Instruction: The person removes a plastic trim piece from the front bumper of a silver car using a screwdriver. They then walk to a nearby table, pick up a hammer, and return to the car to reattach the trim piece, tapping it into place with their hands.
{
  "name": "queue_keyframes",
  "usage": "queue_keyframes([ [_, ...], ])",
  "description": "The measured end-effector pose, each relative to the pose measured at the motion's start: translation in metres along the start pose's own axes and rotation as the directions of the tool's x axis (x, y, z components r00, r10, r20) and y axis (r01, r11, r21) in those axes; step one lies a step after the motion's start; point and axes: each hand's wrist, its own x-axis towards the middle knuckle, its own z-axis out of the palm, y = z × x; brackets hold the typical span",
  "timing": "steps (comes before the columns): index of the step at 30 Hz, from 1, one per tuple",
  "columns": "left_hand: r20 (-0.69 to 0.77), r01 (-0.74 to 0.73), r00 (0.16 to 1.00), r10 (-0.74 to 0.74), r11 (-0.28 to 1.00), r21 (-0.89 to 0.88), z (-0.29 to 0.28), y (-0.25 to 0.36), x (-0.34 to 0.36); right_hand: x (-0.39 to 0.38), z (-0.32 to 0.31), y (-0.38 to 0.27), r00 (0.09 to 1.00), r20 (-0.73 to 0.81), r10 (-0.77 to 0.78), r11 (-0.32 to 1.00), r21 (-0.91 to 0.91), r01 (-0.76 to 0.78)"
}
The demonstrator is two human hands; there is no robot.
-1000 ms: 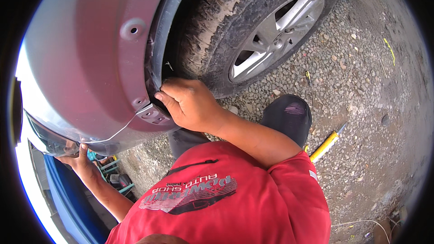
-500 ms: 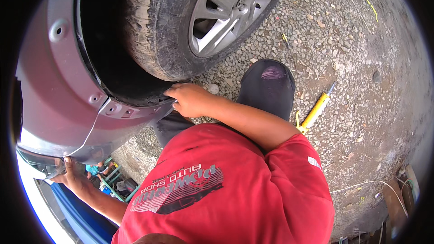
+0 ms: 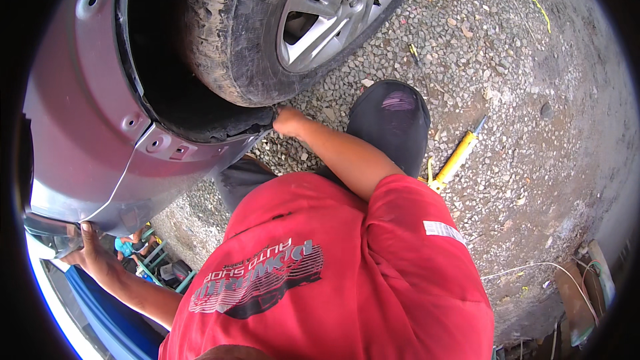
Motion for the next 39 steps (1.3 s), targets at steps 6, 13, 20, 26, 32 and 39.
queue_keyframes([
  [6, 0.031, -0.007, 1.000, 0.006, 0.999, 0.040, 0.009, 0.011, -0.001, 0.045, 0.009, 0.028, 0.985, 0.150, 0.079, 0.666, 0.728, -0.164],
  [13, 0.026, -0.038, 0.999, 0.038, 0.999, 0.010, -0.004, -0.004, 0.007, 0.052, 0.008, 0.022, 0.991, 0.049, -0.128, 0.990, -0.057, 0.131],
  [20, 0.036, -0.073, 0.997, 0.072, 0.997, 0.018, -0.007, -0.008, 0.009, 0.020, 0.008, -0.002, 0.986, -0.018, -0.166, 0.935, -0.322, 0.151],
  [26, 0.021, -0.091, 0.996, 0.090, 0.996, 0.024, -0.020, -0.019, 0.017, -0.066, -0.018, -0.062, 0.899, 0.021, -0.438, 0.880, -0.192, 0.434],
  [32, -0.024, -0.020, 1.000, 0.021, 1.000, 0.024, -0.015, -0.017, 0.016, -0.105, -0.004, -0.074, 0.643, -0.247, -0.725, 0.661, 0.012, 0.750],
  [39, -0.045, -0.007, 0.999, 0.008, 1.000, 0.027, -0.016, -0.019, 0.019, -0.101, 0.022, -0.064, 0.579, -0.380, -0.722, 0.593, 0.092, 0.800],
])
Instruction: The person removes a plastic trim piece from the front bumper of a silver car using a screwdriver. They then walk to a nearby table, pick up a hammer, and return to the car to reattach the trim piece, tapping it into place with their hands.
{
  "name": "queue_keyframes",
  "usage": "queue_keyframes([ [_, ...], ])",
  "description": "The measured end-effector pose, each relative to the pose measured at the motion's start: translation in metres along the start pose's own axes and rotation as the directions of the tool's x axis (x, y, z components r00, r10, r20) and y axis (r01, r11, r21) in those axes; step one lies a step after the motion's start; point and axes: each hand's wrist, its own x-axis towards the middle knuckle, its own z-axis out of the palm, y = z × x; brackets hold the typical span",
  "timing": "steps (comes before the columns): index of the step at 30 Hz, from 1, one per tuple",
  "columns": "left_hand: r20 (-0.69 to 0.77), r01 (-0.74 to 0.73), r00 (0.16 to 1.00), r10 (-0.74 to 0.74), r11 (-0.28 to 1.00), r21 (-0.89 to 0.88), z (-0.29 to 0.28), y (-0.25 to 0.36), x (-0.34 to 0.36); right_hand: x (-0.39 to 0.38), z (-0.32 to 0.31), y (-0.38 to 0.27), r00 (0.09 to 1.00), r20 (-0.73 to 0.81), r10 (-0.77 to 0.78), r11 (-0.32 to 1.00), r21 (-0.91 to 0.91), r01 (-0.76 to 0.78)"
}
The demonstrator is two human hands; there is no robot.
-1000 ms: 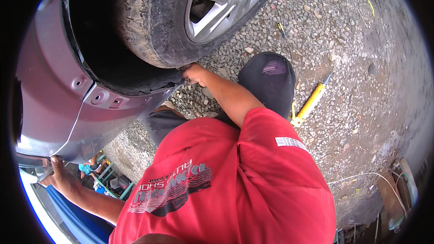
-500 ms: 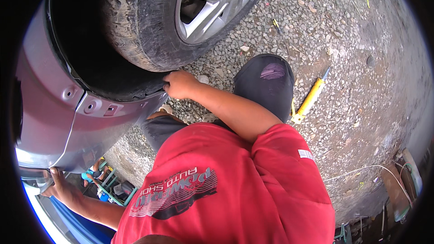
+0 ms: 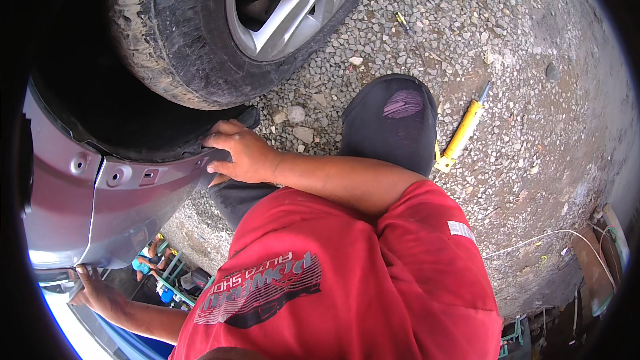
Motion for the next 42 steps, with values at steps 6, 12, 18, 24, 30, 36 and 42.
queue_keyframes([
  [6, -0.009, 0.001, 1.000, -0.001, 1.000, 0.017, -0.006, -0.003, 0.004, 0.012, -0.004, 0.007, 0.991, 0.122, 0.048, 0.996, 0.069, -0.057],
  [12, 0.033, -0.020, 0.999, 0.020, 1.000, -0.009, -0.003, 0.002, -0.001, 0.016, -0.001, 0.004, 0.993, -0.058, -0.104, 0.993, -0.061, 0.100],
  [18, 0.077, 0.034, 0.997, -0.031, 0.999, -0.028, -0.016, -0.004, 0.005, 0.005, 0.002, -0.031, 0.993, -0.113, -0.029, 0.996, -0.084, 0.020],
  [24, 0.071, -0.020, 0.997, 0.023, 0.999, -0.030, -0.003, 0.008, -0.004, 0.013, -0.007, -0.063, 0.988, -0.105, -0.115, 0.990, 0.063, 0.122],
  [30, 0.075, -0.072, 0.994, 0.076, 0.996, -0.044, 0.006, 0.010, -0.008, 0.013, -0.019, -0.102, 0.973, -0.125, -0.194, 0.968, 0.138, 0.211],
  [36, 0.115, -0.134, 0.984, 0.138, 0.990, -0.042, 0.011, 0.011, -0.009, 0.043, -0.043, -0.167, 0.938, -0.059, -0.341, 0.940, -0.047, 0.338],
  [42, 0.098, -0.139, 0.985, 0.143, 0.989, -0.048, 0.021, 0.015, -0.016, 0.060, -0.054, -0.191, 0.935, -0.074, -0.348, 0.846, -0.455, 0.279],
])
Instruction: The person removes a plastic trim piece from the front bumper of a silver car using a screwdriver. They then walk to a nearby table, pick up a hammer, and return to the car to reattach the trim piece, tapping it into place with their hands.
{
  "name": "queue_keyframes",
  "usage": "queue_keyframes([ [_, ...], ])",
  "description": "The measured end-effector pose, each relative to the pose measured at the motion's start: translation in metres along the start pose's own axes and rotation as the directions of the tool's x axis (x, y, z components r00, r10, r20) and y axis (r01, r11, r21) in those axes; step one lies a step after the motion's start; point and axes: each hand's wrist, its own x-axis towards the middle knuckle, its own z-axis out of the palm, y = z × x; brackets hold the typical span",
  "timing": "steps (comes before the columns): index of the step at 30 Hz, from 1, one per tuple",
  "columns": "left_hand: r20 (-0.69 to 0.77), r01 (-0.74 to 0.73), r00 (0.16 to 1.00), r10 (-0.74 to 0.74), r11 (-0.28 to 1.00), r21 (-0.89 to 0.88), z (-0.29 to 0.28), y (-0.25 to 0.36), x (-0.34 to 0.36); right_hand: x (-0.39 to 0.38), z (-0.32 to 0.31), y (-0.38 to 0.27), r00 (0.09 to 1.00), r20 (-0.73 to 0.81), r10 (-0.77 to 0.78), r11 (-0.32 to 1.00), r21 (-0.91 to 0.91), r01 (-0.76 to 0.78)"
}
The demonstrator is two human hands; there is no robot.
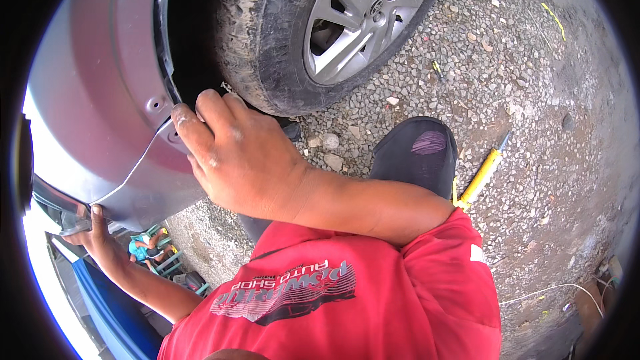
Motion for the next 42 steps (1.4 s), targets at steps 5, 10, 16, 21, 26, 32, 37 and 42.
queue_keyframes([
  [5, -0.033, 0.004, 0.999, -0.003, 0.999, 0.032, -0.006, -0.012, 0.007, 0.017, -0.005, 0.012, 0.989, 0.150, 0.010, 0.992, 0.125, -0.029],
  [10, -0.063, 0.041, 0.997, -0.042, 0.999, -0.008, -0.002, -0.009, 0.004, 0.012, 0.004, 0.005, 0.993, 0.098, 0.069, 0.981, 0.172, -0.086],
  [16, -0.047, 0.040, 0.998, -0.041, 0.999, -0.035, -0.002, -0.005, 0.003, 0.006, 0.008, 0.001, 0.995, 0.030, 0.096, 0.961, 0.256, -0.100],
  [21, -0.009, 0.063, 0.998, -0.063, 0.996, -0.061, -0.001, 0.000, 0.003, 0.004, 0.002, 0.002, 0.982, 0.120, 0.149, 0.928, 0.326, -0.181],
  [26, -0.036, -0.025, 0.999, 0.025, 1.000, -0.003, -0.001, -0.005, 0.003, 0.003, 0.007, -0.001, 0.981, 0.066, 0.181, 0.902, 0.386, -0.192],
  [32, -0.039, -0.015, 0.999, 0.014, 1.000, -0.007, 0.004, 0.004, 0.001, 0.007, 0.018, 0.017, 0.951, 0.179, 0.251, 0.718, 0.625, -0.306],
  [37, -0.055, 0.003, 0.998, -0.005, 0.999, -0.032, 0.002, -0.001, 0.002, -0.021, 0.027, 0.030, 0.930, 0.284, 0.232, 0.760, 0.544, -0.356],
  [42, 0.013, -0.006, 1.000, 0.005, 0.999, 0.033, -0.008, -0.004, 0.004, -0.040, 0.038, 0.038, 0.948, 0.257, 0.187, 0.770, 0.561, -0.304],
])
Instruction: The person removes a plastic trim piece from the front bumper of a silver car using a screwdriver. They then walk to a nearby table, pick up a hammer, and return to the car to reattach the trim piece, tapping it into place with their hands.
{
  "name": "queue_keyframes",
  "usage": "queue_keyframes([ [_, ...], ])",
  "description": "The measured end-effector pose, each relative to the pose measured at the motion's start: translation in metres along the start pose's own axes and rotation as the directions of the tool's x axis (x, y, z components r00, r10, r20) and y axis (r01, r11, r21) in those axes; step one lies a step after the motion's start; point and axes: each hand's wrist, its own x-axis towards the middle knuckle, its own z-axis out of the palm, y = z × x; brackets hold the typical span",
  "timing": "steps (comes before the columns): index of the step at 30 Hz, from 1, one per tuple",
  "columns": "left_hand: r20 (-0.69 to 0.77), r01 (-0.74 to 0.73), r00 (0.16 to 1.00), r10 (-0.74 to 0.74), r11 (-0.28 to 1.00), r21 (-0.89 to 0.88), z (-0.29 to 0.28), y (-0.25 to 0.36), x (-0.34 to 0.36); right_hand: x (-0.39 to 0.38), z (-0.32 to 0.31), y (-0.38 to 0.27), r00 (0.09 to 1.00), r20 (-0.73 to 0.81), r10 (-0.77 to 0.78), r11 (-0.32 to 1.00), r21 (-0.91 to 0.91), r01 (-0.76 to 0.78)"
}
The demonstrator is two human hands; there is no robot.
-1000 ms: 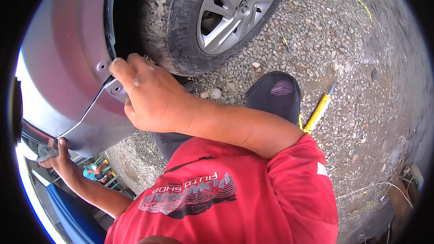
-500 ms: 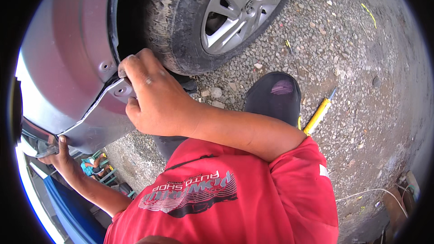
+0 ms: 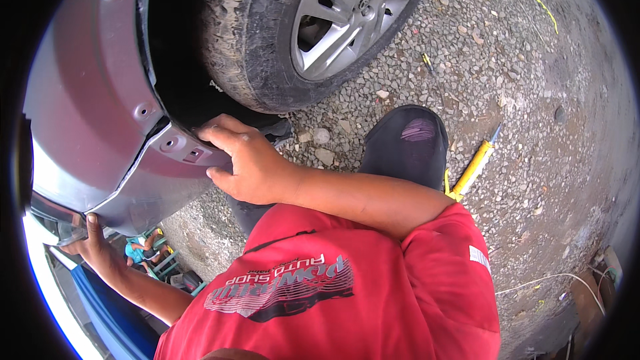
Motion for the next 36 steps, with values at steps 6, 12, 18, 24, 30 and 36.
queue_keyframes([
  [6, 0.097, 0.133, 0.987, -0.132, 0.991, -0.003, -0.017, -0.009, 0.008, 0.019, 0.002, 0.025, 1.000, -0.019, -0.009, 0.984, 0.176, 0.012],
  [12, 0.009, 0.065, 0.998, -0.065, 0.998, 0.010, 0.005, 0.013, -0.006, 0.029, 0.001, 0.035, 0.999, -0.039, 0.027, 0.955, 0.296, -0.014],
  [18, 0.011, 0.065, 0.998, -0.065, 0.998, -0.002, 0.002, 0.010, -0.003, 0.029, 0.003, 0.043, 0.995, -0.082, -0.055, 0.981, 0.179, 0.069],
  [24, 0.003, 0.027, 1.000, -0.027, 1.000, 0.014, -0.001, 0.005, -0.002, 0.027, 0.001, 0.073, 0.992, -0.005, -0.126, 0.989, 0.078, 0.126],
  [30, 0.010, 0.071, 0.997, -0.071, 0.997, -0.019, -0.006, 0.002, 0.001, 0.020, 0.008, 0.073, 0.993, -0.063, -0.104, 0.992, 0.069, 0.108],
  [36, 0.002, 0.117, 0.993, -0.117, 0.993, -0.033, -0.017, -0.004, 0.004, 0.003, 0.010, 0.096, 0.991, -0.093, -0.092, 0.995, 0.027, 0.094],
])
